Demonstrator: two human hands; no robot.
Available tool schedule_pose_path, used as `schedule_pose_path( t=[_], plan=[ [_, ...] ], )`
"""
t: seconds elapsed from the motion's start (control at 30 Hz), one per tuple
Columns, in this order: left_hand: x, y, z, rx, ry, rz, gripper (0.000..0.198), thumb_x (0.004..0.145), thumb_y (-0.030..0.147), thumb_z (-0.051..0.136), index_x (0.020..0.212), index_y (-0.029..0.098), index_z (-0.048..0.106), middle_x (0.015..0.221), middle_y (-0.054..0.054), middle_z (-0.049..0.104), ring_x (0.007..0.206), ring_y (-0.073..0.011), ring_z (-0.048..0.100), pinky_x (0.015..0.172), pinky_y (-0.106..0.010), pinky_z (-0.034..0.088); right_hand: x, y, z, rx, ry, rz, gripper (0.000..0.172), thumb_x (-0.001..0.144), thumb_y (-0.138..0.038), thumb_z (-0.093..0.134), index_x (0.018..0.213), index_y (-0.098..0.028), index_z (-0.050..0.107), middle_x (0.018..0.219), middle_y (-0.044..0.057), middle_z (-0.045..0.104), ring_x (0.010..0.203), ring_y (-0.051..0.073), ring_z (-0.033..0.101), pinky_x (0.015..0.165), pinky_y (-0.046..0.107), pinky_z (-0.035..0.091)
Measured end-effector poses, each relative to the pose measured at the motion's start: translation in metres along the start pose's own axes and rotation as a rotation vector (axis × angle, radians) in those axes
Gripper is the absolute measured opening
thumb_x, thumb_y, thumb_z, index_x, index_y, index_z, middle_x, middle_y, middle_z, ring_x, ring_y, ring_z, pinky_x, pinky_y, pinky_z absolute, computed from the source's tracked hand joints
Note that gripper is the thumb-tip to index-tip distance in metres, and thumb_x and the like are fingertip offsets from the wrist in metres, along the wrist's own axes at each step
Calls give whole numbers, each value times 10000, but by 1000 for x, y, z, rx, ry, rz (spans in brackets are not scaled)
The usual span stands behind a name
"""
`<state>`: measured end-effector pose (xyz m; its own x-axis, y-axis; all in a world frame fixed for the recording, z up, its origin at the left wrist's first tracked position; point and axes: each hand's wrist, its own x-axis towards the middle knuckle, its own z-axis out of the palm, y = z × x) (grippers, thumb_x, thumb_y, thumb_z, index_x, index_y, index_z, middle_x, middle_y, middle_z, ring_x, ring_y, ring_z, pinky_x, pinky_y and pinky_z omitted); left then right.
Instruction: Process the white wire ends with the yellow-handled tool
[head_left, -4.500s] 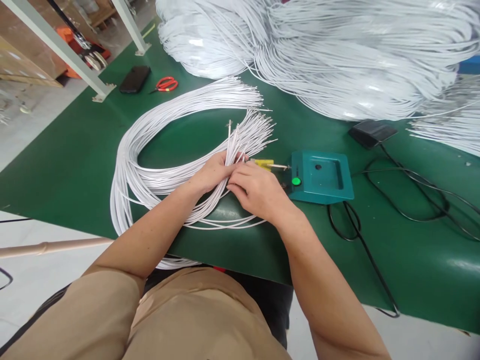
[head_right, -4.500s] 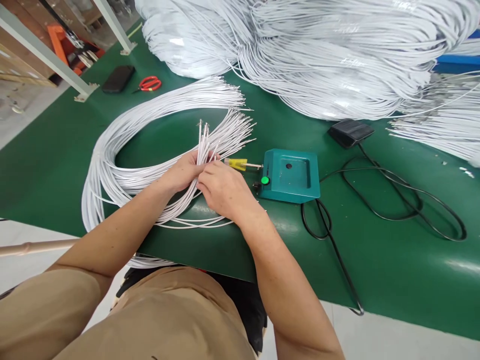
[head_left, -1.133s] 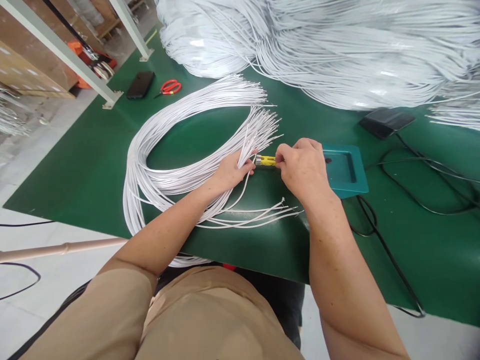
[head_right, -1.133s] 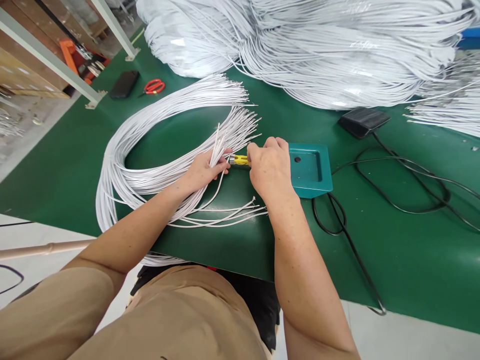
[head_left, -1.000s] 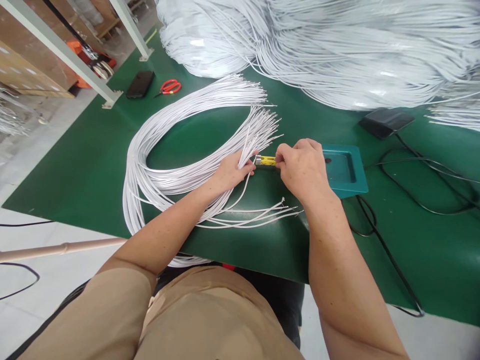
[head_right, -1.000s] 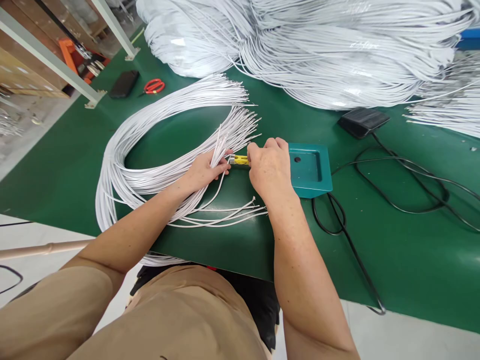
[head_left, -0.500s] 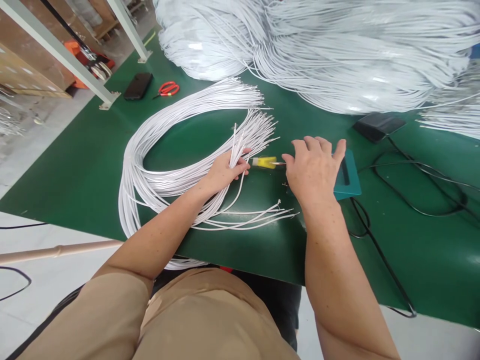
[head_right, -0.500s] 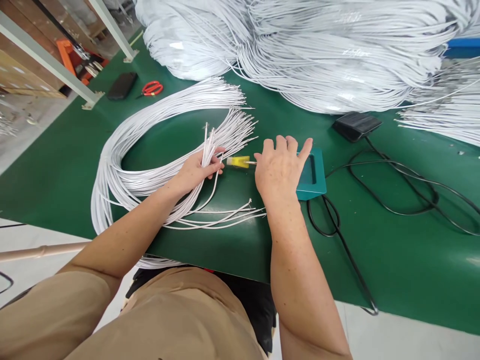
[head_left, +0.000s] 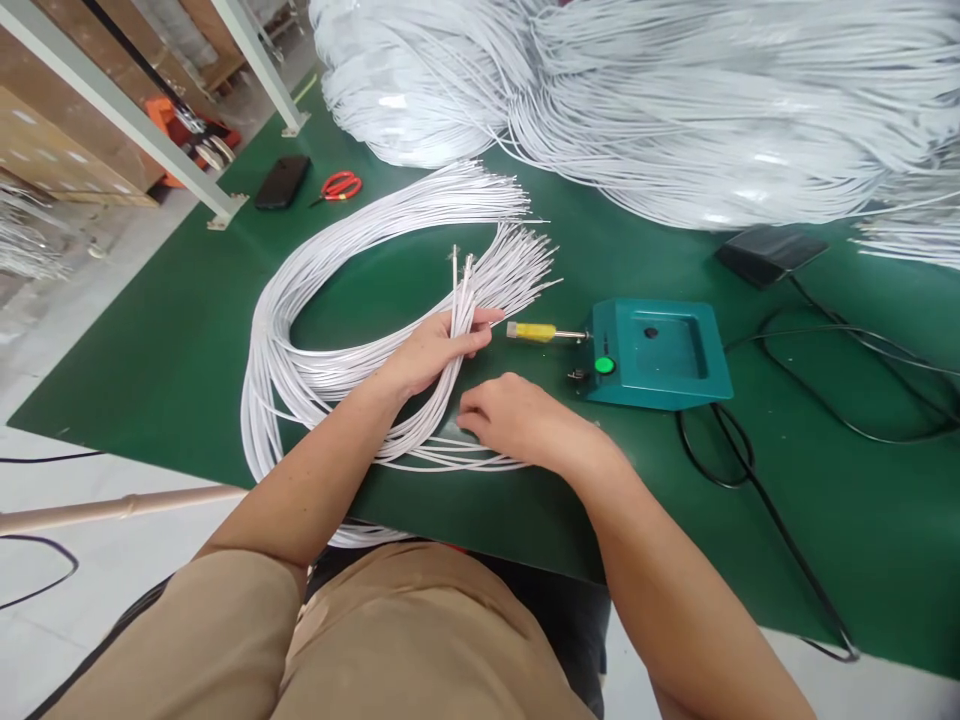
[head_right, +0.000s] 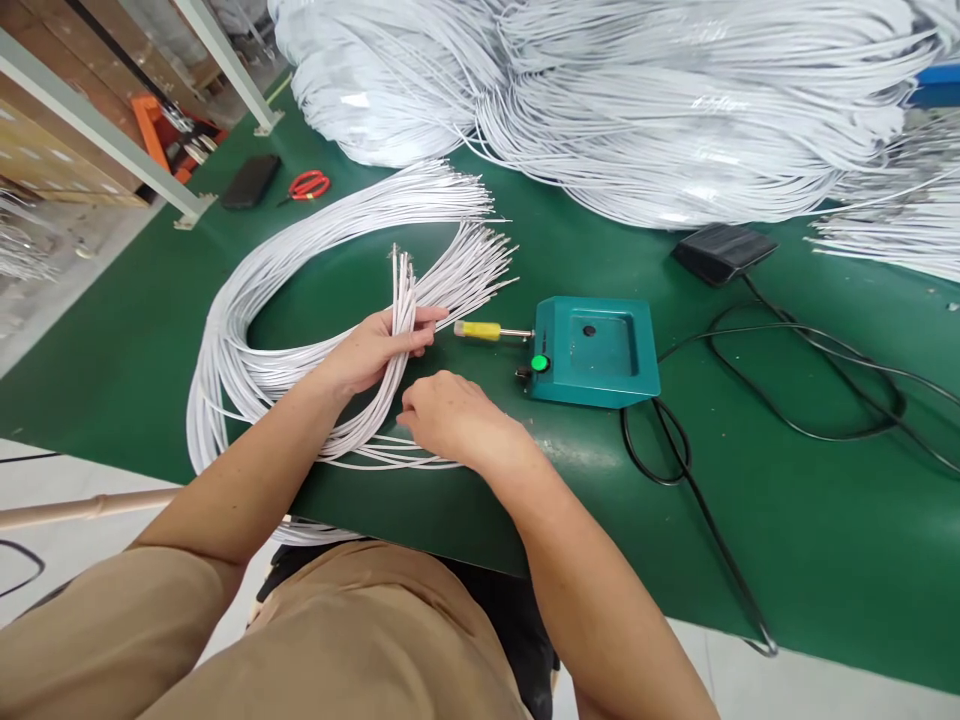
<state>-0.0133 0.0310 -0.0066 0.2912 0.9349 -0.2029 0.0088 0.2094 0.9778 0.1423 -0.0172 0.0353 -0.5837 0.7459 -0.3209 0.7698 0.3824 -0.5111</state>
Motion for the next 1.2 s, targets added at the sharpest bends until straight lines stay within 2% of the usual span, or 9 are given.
schedule_pose_path(
  t=[0.07,0.2,0.27,0.43,0.57,0.7,0.93,1.07,1.2],
  plan=[
    [-2,1,-1,79,-16,26,428,735,262,742,1159,215,721,1095,-33,705,908,-142,605,884,-286,454,0,7,-7,149,38,51,256,899,-234,532,719,-194,709,736,56,722,668,174,635,632,279,409],
    [-8,4,2,223,-81,72,458,767,222,685,1225,203,681,1048,-30,710,994,-185,624,970,-327,439,7,26,-13,354,505,190,217,896,-220,514,761,-173,678,647,21,682,555,128,577,641,278,429],
    [-10,5,5,255,-106,93,450,763,246,697,1209,188,684,993,-30,713,968,-192,633,934,-330,462,11,32,-11,491,623,206,140,862,-273,578,834,-176,675,617,-4,659,509,119,549,587,269,432],
    [-10,3,11,197,-39,112,507,712,279,760,1191,154,654,891,-31,704,843,-164,642,774,-282,511,15,33,-5,831,641,199,185,751,-349,706,757,-180,629,515,-47,572,415,94,481,422,227,396],
    [-9,-2,14,135,4,133,362,724,321,753,1024,149,644,812,-23,669,727,-138,623,592,-223,465,15,30,-4,1048,666,176,234,704,-360,751,727,-165,622,529,-45,576,415,72,466,382,197,393],
    [-8,-4,13,167,62,192,282,728,341,760,859,155,593,760,-1,639,662,-106,575,610,-226,459,20,30,0,1136,734,165,223,700,-357,747,712,-161,643,560,-35,591,427,65,470,391,188,421],
    [-7,-5,11,185,141,213,256,725,326,750,831,163,583,774,9,623,652,-98,537,633,-234,443,21,26,0,1199,830,170,390,775,-556,660,842,-171,667,684,-20,611,477,69,510,445,205,487],
    [-6,-6,11,213,162,215,290,690,323,772,838,162,582,775,17,615,664,-97,527,653,-233,434,20,27,1,1093,767,185,314,662,-421,787,785,-163,658,629,-32,610,493,81,511,452,205,468],
    [-7,-5,12,227,123,219,286,707,336,764,838,162,578,775,20,606,649,-90,515,648,-236,430,24,30,5,1107,813,110,188,722,-341,714,700,-168,645,551,-49,553,492,79,478,515,221,446]
  ],
)
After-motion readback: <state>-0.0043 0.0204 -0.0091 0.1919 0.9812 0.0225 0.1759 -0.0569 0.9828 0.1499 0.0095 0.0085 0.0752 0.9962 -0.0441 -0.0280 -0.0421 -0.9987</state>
